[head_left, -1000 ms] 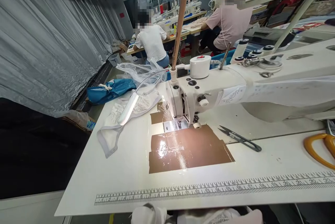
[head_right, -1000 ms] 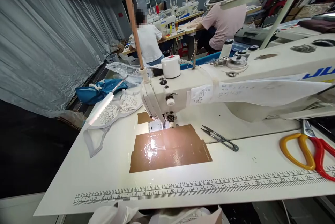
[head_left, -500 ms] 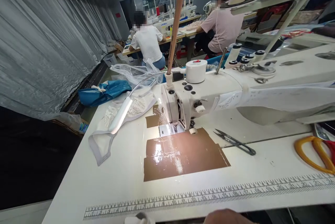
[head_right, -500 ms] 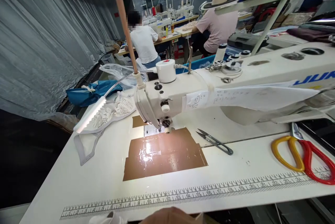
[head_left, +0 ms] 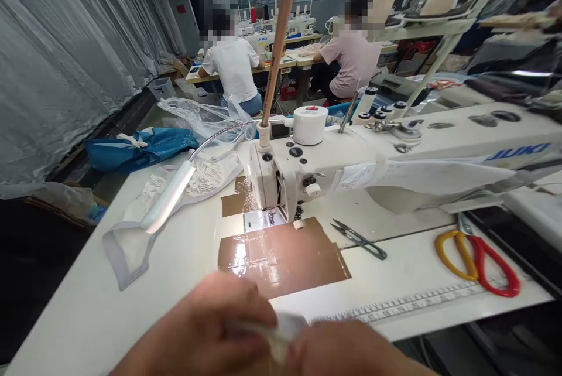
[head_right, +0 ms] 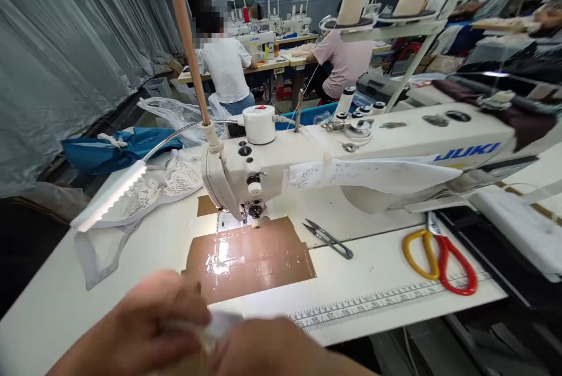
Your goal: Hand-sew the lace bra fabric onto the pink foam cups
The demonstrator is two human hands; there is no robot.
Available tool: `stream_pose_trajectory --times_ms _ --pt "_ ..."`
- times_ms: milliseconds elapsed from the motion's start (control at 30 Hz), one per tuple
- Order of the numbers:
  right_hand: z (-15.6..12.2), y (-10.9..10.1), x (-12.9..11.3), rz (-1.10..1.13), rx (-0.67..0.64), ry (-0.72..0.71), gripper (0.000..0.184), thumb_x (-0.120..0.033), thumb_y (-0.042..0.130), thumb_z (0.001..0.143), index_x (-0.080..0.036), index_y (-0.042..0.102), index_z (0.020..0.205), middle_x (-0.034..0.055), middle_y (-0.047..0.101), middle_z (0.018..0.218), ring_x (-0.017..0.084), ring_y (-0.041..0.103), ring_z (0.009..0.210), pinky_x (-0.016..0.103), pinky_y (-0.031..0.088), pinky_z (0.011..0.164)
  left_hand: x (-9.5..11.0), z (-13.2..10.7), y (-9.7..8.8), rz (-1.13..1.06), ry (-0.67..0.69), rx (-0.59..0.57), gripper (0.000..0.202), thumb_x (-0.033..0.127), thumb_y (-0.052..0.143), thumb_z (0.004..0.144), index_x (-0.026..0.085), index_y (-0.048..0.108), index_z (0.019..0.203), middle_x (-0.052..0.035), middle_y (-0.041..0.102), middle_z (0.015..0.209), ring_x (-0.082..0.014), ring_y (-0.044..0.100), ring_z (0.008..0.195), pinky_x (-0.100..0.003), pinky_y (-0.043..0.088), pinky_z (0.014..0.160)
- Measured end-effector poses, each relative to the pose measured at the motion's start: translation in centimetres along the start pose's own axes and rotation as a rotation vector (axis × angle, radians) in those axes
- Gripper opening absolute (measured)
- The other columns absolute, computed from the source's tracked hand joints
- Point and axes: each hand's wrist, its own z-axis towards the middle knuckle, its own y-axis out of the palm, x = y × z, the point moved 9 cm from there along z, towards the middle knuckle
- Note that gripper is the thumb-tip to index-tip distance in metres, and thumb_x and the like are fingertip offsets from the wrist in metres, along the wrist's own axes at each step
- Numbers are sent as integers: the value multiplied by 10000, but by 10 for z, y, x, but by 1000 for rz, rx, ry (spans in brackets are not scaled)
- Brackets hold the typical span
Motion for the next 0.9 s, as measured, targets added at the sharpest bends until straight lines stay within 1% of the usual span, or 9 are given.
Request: stream_pose_trajectory --times_ms 67,133,167,233,300,433,667,767,900 --pt "13 -4 24 105 -4 87 364 -443 438 965 -182 591 763 -8 588 636 112 599 580 209 485 517 -31 18 0 -147 -107 -25 103 181 625 823 176 694 898 -42 688 764 -154 609 660 -242 485 637" --pt "20 -13 59 423 82 269 372 -479 448 947 -187 561 745 -14 535 589 118 572 549 225 473 512 -62 29 3 -337 -239 -34 107 225 655 821 149 707 874 -55 694 822 -167 604 730 -233 469 664" --pt "19 -16 79 660 155 387 317 -471 528 908 -193 551 756 -34 501 565 102 520 504 234 470 524 -76 30 7 -453 -305 -38 129 246 665 821 143 707 885 -54 693 833 -165 598 735 -227 463 663" --pt "14 -18 107 985 280 543 262 -411 671 819 -192 547 747 -60 454 546 56 362 433 208 427 492 -90 31 13 -556 -348 -55 177 296 661 832 137 704 897 -53 690 832 -159 589 726 -222 457 654" --pt "9 -25 123 1100 358 605 237 -344 741 759 -186 565 744 -66 435 546 39 241 435 164 350 443 -97 29 19 -601 -358 -74 224 337 646 846 125 700 890 -57 685 810 -155 582 700 -224 454 635" --pt "-1 -48 141 1085 449 630 206 -291 767 718 -178 614 797 -69 383 542 43 178 456 129 255 398 -103 26 27 -665 -391 -103 291 383 625 859 101 695 846 -58 664 742 -140 552 632 -223 433 579" --pt "-12 -98 152 935 597 585 184 -272 747 715 -181 597 769 -85 248 535 54 183 445 127 262 371 -111 23 33 -718 -458 -131 300 397 642 839 105 701 806 -22 605 642 -117 474 556 -205 373 509" --pt "-17 -115 154 878 665 562 195 -268 757 694 -179 593 751 -86 260 524 53 182 442 128 252 365 -113 21 34 -725 -481 -141 298 399 643 836 111 690 776 2 544 588 -106 412 525 -197 327 475" --pt "-20 -130 156 823 716 535 195 -264 760 682 -180 597 748 -82 286 513 51 214 437 127 252 367 -115 19 37 -740 -504 -159 315 413 623 846 109 673 784 9 510 577 -102 388 517 -201 307 473"
